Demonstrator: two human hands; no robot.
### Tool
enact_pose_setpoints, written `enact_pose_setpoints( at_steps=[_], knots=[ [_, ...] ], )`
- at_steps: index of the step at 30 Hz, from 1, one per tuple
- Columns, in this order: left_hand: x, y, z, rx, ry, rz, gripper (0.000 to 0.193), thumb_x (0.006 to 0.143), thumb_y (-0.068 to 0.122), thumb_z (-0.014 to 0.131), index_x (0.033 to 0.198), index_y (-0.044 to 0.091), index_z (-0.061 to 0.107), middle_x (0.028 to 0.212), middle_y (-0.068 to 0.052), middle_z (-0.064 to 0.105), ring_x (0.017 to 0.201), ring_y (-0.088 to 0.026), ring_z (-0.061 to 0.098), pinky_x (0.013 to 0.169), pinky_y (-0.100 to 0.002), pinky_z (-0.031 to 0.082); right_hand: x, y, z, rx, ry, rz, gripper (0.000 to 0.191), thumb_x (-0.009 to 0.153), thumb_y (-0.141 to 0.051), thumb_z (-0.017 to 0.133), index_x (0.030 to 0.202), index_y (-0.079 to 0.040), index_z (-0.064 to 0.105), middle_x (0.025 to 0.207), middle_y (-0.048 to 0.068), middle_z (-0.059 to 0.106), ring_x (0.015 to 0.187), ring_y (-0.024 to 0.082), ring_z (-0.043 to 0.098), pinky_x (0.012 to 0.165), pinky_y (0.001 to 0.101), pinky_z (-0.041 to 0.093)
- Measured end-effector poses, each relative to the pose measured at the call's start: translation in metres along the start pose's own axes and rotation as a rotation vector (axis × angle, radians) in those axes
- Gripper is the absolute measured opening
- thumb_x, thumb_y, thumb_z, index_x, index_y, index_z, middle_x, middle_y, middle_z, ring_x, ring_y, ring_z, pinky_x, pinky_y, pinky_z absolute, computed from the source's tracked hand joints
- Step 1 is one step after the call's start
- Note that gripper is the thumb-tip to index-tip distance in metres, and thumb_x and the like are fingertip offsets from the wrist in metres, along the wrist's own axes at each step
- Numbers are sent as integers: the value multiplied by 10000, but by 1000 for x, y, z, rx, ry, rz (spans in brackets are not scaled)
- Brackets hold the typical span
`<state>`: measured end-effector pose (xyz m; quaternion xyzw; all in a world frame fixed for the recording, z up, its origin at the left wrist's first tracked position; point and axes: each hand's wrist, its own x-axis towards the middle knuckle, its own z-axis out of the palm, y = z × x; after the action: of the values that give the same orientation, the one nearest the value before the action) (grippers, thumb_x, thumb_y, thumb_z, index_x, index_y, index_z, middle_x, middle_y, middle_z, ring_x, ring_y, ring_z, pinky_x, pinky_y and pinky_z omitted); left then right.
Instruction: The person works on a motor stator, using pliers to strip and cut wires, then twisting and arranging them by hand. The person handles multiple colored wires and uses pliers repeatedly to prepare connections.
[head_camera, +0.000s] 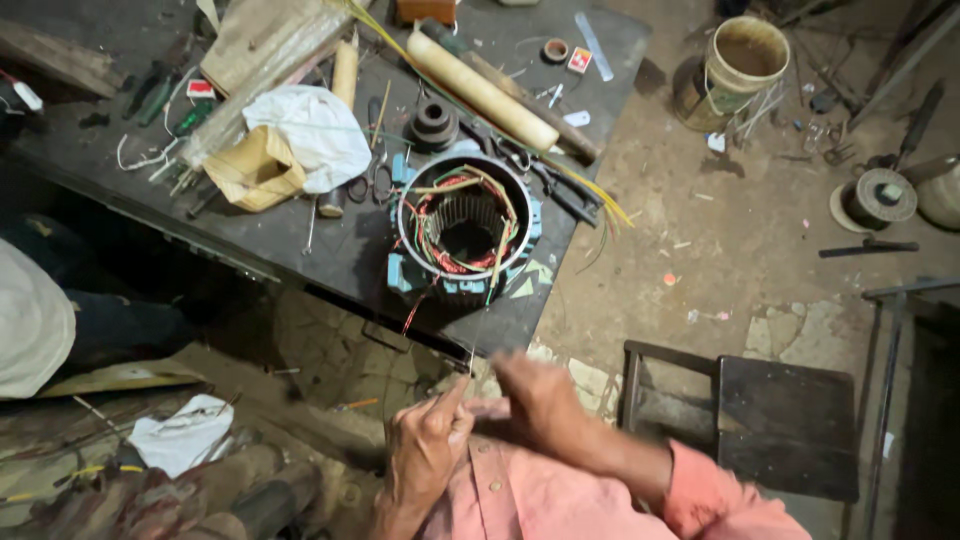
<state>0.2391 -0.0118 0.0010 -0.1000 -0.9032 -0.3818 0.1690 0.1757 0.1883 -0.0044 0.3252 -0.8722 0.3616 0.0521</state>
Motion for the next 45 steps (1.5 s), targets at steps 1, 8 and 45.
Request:
enact_pose_setpoints(
  at_steps=[1, 8, 45],
  knots=[
    [0, -1, 3, -43, -29, -104, 310, 807, 21, 669, 1109, 17, 741, 780, -173, 714, 598, -317, 683, 541, -412, 530, -4, 0, 0, 35, 12, 12, 456, 726, -179, 820, 1110, 4, 658, 818, 158, 638, 695, 370, 656, 586, 448, 513],
    [6, -12, 23, -1331, -324, -1060, 257, 970, 171, 552, 1128, 43, 708, 641, -47, 619, 438, -99, 519, 365, -214, 356, -6, 13, -16, 107, 206, 174, 293, 842, 73, 687, 1123, -8, 677, 855, 166, 652, 705, 342, 685, 588, 389, 524],
    [22, 16, -12, 365, -289, 255, 450, 779, 44, 629, 1193, -134, 652, 769, -126, 685, 680, -243, 693, 567, -367, 546, -3, 21, -2, -11, -23, 121, 350, 746, 6, 711, 1096, 7, 704, 876, 234, 666, 693, 425, 653, 570, 465, 517]
  ],
)
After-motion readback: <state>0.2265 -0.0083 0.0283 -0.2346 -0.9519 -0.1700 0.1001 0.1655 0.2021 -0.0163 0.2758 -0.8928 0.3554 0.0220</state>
